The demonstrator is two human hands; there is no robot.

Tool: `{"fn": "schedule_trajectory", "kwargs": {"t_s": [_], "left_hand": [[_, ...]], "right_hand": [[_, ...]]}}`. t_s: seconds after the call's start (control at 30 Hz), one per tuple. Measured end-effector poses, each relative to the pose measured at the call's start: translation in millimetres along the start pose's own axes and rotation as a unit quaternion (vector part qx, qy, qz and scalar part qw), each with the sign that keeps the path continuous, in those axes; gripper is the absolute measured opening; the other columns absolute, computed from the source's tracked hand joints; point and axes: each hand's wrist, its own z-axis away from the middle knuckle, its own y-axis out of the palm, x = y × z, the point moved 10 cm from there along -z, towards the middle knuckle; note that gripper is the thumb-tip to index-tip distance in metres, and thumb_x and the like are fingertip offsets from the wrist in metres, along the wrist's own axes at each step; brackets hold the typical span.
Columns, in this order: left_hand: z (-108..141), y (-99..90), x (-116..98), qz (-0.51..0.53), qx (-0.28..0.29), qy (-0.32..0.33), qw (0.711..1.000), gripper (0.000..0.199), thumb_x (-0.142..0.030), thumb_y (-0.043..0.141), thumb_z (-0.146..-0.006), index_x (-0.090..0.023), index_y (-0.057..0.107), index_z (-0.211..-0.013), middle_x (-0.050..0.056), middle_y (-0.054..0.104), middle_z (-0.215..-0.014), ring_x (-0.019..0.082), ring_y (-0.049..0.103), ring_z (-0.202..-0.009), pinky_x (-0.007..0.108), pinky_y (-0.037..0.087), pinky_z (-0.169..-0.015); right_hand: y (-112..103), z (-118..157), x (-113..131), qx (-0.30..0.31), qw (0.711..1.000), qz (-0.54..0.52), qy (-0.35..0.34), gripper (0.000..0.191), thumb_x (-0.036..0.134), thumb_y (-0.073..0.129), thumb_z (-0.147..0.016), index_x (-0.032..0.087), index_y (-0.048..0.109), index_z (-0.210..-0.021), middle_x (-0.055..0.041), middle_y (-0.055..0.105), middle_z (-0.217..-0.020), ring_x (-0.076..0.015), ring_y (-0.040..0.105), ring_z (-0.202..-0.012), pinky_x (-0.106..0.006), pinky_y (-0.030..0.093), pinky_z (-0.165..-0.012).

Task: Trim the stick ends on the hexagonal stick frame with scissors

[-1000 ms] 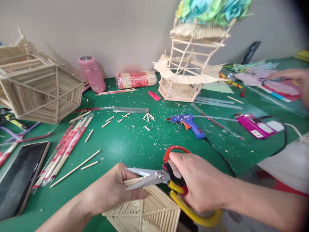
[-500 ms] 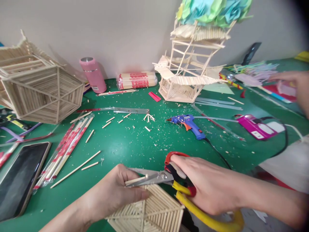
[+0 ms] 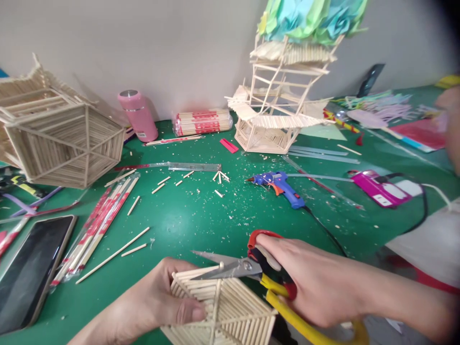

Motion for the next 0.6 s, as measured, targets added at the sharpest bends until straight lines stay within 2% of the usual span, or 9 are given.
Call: {"fn": "schedule_trajectory", "kwargs": {"t_s": [0.17,0.3,0.37,0.5,0.6], "left_hand": [[0,7.7,-3,0.011,-0.022,0.016,1.0,0.019,-0.033,0.074,-0.067,-0.014,0.071,-0.068,-0.004,0.053,-0.058,0.007,0.04,-0.055,0.018,0.035,-0.056],[3,10.6,-12,-0.045,-0.03,0.015,0.998,0.027,-0.039,0.069,-0.071,-0.012,0.071,-0.072,-0.002,0.055,-0.06,0.009,0.042,-0.056,0.021,0.037,-0.058],[4,6.2,-14,-0.08,-0.058,0.007,0.995,0.03,-0.042,0.067,-0.072,-0.013,0.069,-0.071,-0.003,0.053,-0.059,0.009,0.041,-0.055,0.02,0.035,-0.056],[10,-7.7,-28,-0.182,-0.152,0.033,0.971,0.033,-0.047,0.064,-0.073,-0.014,0.069,-0.073,-0.002,0.055,-0.061,0.011,0.043,-0.057,0.019,0.036,-0.051],[14,-4.2,-47,-0.276,-0.181,0.098,0.939,0.032,-0.045,0.058,-0.078,-0.017,0.071,-0.079,0.001,0.063,-0.066,0.013,0.05,-0.059,0.02,0.041,-0.052]], "right_hand": [[-5,1,2,-0.01,1.0,0.02,-0.006,0.033,0.013,0.052,-0.057,0.02,0.042,-0.087,-0.0054,0.056,-0.077,-0.0215,0.054,-0.066,-0.031,0.039,-0.055],[-14,2,4,-0.008,0.999,0.033,-0.002,0.03,0.016,0.052,-0.059,0.021,0.041,-0.087,-0.0054,0.057,-0.076,-0.0216,0.054,-0.064,-0.032,0.039,-0.054],[-22,4,4,-0.02,0.999,0.037,0.008,0.028,0.019,0.053,-0.061,0.021,0.042,-0.086,-0.0069,0.057,-0.078,-0.0225,0.054,-0.066,-0.034,0.04,-0.056],[-38,7,7,-0.071,0.997,0.035,0.018,0.026,0.022,0.056,-0.06,0.021,0.045,-0.084,-0.0101,0.06,-0.083,-0.0238,0.056,-0.07,-0.036,0.043,-0.059],[-44,9,9,-0.103,0.994,0.031,0.027,0.022,0.026,0.056,-0.063,0.02,0.047,-0.082,-0.0117,0.06,-0.08,-0.0248,0.056,-0.067,-0.038,0.044,-0.058]]}}
